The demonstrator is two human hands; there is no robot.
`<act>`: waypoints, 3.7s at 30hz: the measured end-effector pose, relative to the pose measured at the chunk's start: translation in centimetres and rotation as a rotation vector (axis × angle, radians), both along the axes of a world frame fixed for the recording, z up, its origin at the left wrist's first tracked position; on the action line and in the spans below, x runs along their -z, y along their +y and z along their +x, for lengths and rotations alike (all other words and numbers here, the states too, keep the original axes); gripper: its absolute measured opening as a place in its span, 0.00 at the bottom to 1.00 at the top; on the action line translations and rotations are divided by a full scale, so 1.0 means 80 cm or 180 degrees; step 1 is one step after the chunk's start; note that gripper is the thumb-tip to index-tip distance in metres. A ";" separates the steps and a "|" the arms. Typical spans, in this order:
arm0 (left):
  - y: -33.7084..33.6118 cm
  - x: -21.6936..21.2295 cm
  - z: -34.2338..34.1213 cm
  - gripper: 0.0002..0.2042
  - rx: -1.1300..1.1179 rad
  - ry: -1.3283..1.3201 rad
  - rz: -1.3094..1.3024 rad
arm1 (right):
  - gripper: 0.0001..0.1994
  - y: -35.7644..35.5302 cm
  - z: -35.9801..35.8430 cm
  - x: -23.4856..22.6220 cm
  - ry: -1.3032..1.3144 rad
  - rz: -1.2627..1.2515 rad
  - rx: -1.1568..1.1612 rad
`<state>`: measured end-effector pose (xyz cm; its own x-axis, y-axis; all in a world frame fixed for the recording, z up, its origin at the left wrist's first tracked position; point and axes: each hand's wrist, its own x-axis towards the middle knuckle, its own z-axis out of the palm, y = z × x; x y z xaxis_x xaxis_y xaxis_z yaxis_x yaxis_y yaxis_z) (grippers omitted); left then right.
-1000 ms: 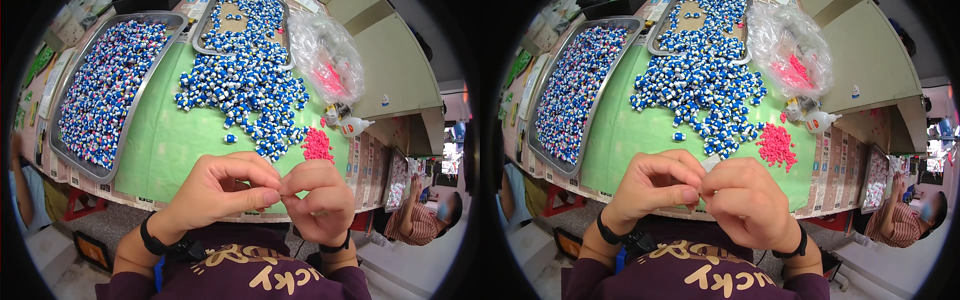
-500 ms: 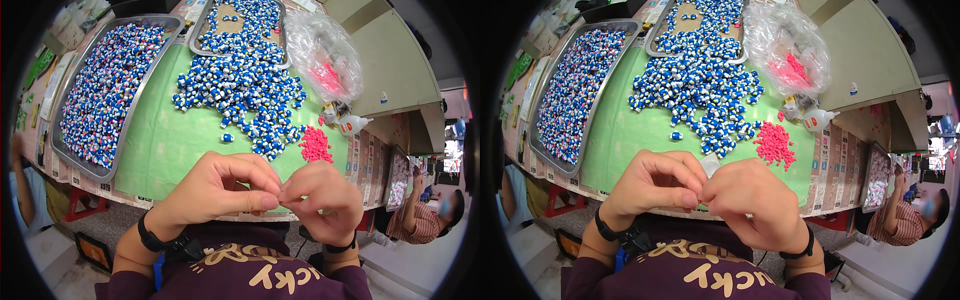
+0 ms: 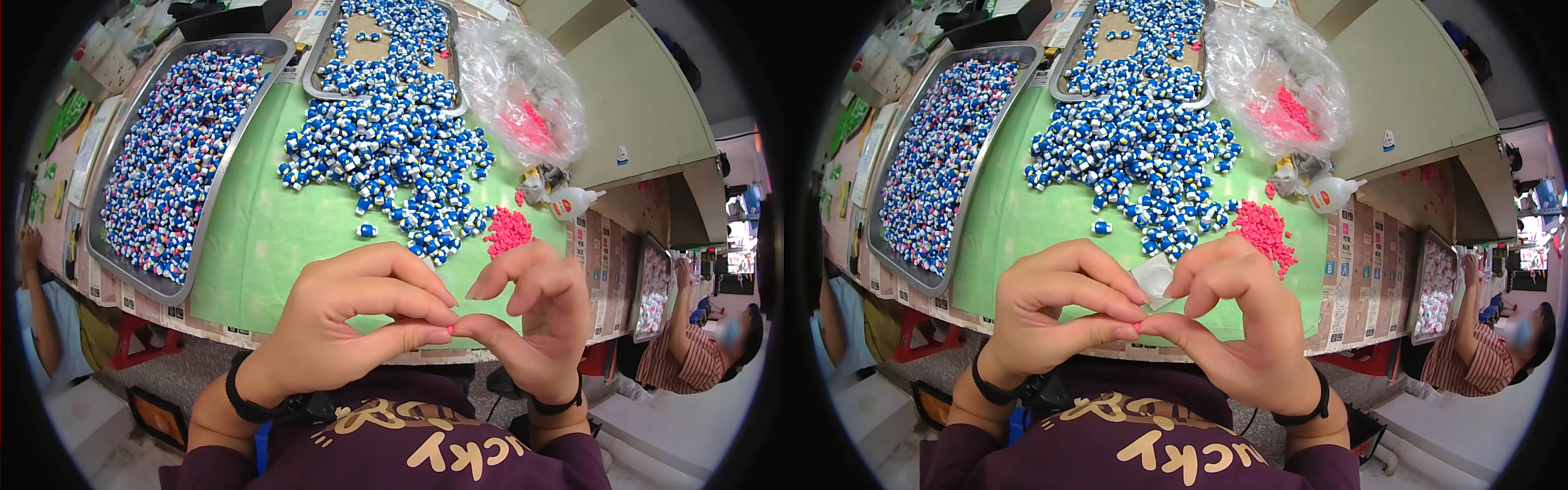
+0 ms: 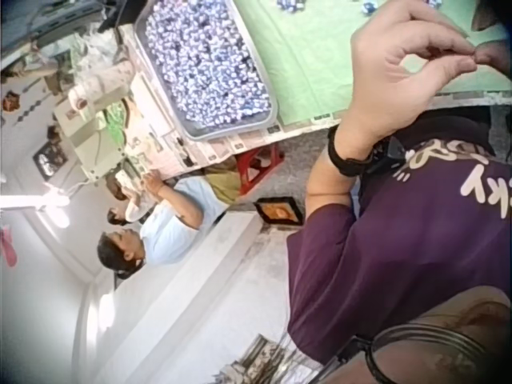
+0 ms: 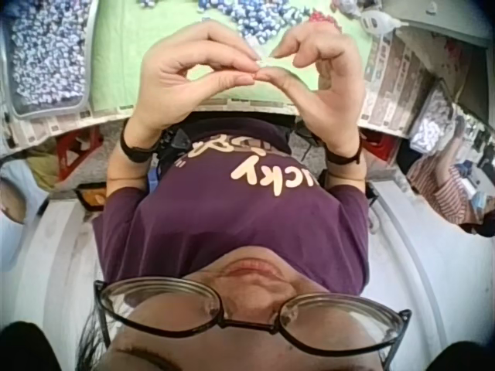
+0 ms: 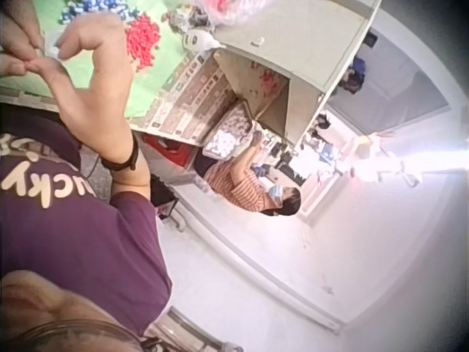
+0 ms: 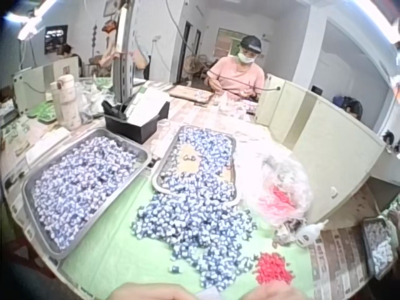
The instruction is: The person assembles small blue and white capsule-shaped candies by inserting pink pieces into them. They pick up a capsule and a pink piece, insert the piece into the capsule, and place the assembled candy on the table. The process is repeated continuously throughout the video.
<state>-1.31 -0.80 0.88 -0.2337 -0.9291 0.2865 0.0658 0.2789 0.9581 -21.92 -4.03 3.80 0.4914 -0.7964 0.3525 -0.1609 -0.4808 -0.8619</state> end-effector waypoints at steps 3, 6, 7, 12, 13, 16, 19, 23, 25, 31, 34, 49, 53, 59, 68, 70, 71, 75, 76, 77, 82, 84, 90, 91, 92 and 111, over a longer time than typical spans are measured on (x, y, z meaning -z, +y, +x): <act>0.001 0.002 0.001 0.09 -0.0154 0.0106 -0.0009 | 0.17 0.003 0.004 -0.001 0.0010 -0.0151 -0.0122; 0.004 0.006 -0.001 0.09 -0.0337 0.0228 -0.0051 | 0.16 0.009 0.010 -0.001 -0.0103 -0.0091 -0.0172; 0.004 0.006 -0.001 0.09 -0.0380 0.0204 -0.0103 | 0.15 0.011 0.012 0.000 -0.0148 -0.0068 -0.0140; 0.007 0.003 -0.002 0.09 -0.0509 0.0095 -0.0312 | 0.14 0.014 0.016 -0.001 -0.0306 0.0112 -0.0158; 0.008 0.002 -0.002 0.09 -0.0516 0.0034 -0.0357 | 0.14 0.015 0.015 -0.001 -0.0321 0.0181 -0.0182; 0.008 0.000 -0.001 0.09 -0.0491 -0.0196 -0.0485 | 0.12 0.013 0.009 -0.004 -0.0228 0.0448 -0.0330; 0.006 -0.001 0.000 0.10 -0.0354 -0.0427 -0.0475 | 0.11 0.003 0.002 -0.010 0.0084 0.0554 -0.0587; 0.006 0.001 -0.001 0.09 -0.0246 -0.0425 -0.0150 | 0.15 -0.005 0.003 -0.013 0.0583 0.0416 -0.0696; 0.006 0.005 0.000 0.09 -0.0369 -0.0363 -0.0002 | 0.15 -0.008 0.002 -0.015 0.0765 0.0265 -0.0639; 0.014 0.019 0.024 0.10 -0.0701 0.0344 0.0867 | 0.09 -0.031 -0.003 0.004 0.1838 -0.0370 -0.0913; 0.015 0.020 0.028 0.11 -0.0799 0.0569 0.1249 | 0.09 -0.036 0.003 0.008 0.2135 -0.0426 -0.0900; 0.014 0.023 0.003 0.12 -0.0533 0.1631 0.1180 | 0.18 -0.021 0.023 -0.028 0.0683 0.0489 -0.0539; 0.012 0.019 -0.004 0.12 -0.0503 0.1431 0.0804 | 0.20 -0.016 0.026 -0.028 0.0357 0.0489 -0.0401; 0.014 0.016 -0.010 0.13 -0.0617 0.1063 0.0556 | 0.19 -0.016 0.023 -0.021 0.0496 0.0198 -0.0433; 0.017 0.013 -0.010 0.13 -0.1057 -0.0062 -0.0462 | 0.14 -0.008 0.030 -0.002 0.0241 -0.0041 -0.0063; 0.018 0.014 -0.006 0.14 -0.1031 -0.0054 -0.0460 | 0.15 -0.010 0.027 -0.003 0.0240 0.0204 -0.0147; 0.018 0.012 -0.003 0.13 -0.0959 -0.0088 -0.0489 | 0.15 -0.012 0.025 -0.004 0.0234 0.0381 -0.0178; 0.020 0.013 0.029 0.11 -0.1354 -0.0218 -0.0638 | 0.15 -0.028 -0.006 -0.005 0.0273 0.0424 0.0186; 0.023 0.019 0.045 0.12 -0.1697 -0.0166 -0.0640 | 0.15 -0.032 -0.019 -0.007 0.0271 0.0380 0.0406; 0.027 0.024 0.070 0.11 -0.1934 -0.0251 -0.0698 | 0.14 -0.037 -0.031 -0.004 0.0232 0.0548 0.0601; 0.045 0.035 0.198 0.07 -0.3209 -0.1667 -0.0447 | 0.10 -0.048 -0.085 0.011 0.0991 0.0465 0.0920; 0.043 0.029 0.221 0.07 -0.3606 -0.2153 0.0192 | 0.09 -0.045 -0.089 0.014 0.0946 0.0464 0.0929; 0.001 0.014 0.110 0.13 -0.2237 -0.2379 -0.0131 | 0.07 -0.043 -0.081 0.017 0.0939 0.0573 0.0903; -0.003 0.014 0.085 0.13 -0.1640 -0.2335 -0.0202 | 0.06 -0.043 -0.079 0.014 0.0933 0.0641 0.0871; -0.010 0.019 0.063 0.13 -0.1022 -0.2251 -0.0278 | 0.06 -0.043 -0.082 0.014 0.1033 0.0584 0.0830; -0.010 0.033 0.053 0.10 -0.1306 -0.1493 0.0028 | 0.06 -0.050 -0.073 0.059 0.2183 -0.0334 0.0276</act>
<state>2.95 -1.58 -1.78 0.0439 -0.9718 0.2319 -0.4735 0.1841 0.8614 -27.79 -8.03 -0.90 0.5668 -0.8215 0.0626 -0.6937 -0.5169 -0.5017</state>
